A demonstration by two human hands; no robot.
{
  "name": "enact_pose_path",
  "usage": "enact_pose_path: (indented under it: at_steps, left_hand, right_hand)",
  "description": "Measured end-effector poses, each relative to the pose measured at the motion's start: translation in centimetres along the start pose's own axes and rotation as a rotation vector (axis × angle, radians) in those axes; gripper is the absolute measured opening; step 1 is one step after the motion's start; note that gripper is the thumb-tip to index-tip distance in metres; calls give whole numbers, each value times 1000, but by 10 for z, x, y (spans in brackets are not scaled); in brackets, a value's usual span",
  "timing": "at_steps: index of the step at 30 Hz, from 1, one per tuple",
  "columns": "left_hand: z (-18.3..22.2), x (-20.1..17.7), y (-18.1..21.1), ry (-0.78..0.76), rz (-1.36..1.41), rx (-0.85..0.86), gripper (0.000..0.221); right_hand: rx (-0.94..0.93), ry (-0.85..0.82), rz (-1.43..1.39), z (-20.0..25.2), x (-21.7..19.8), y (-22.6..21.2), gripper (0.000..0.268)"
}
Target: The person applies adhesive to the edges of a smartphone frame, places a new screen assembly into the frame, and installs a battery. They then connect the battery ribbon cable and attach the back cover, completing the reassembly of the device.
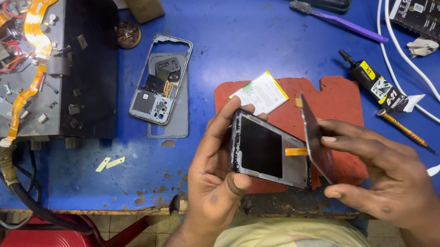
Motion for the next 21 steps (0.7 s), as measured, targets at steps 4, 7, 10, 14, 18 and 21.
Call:
enact_pose_path:
  at_steps: [4, 7, 10, 14, 18, 21]
  left_hand:
    - [0, 3, -1, -14, -38, -10, 105]
    - [-1, 4, -1, -15, -47, -26, 105]
    - [-2, 6, -2, -10, -50, -22, 104]
    - [-5, 6, -1, -4, -43, -15, 103]
    - [-5, 6, -2, -1, -32, -15, 102]
    - [-5, 5, -2, -2, -42, -26, 102]
  right_hand:
    - [-28, -19, 87, -12, 8, -8, 66]
    - [-38, -23, 135, -20, 14, -15, 67]
    - [-1, -54, 186, -26, 18, -19, 66]
    - [15, -118, 149, -32, 25, -22, 63]
    - [46, -130, 147, -34, 30, -21, 61]
    - [36, -128, 273, -35, 29, -23, 63]
Point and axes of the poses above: each hand's wrist, its own z-axis away from the middle knuckle, its own x-axis out of the palm, y = z × x, the point moved 7 cm from there along -z, towards the middle knuckle, and after that the axes turned 13 degrees about -y, right-handed, at the moved point
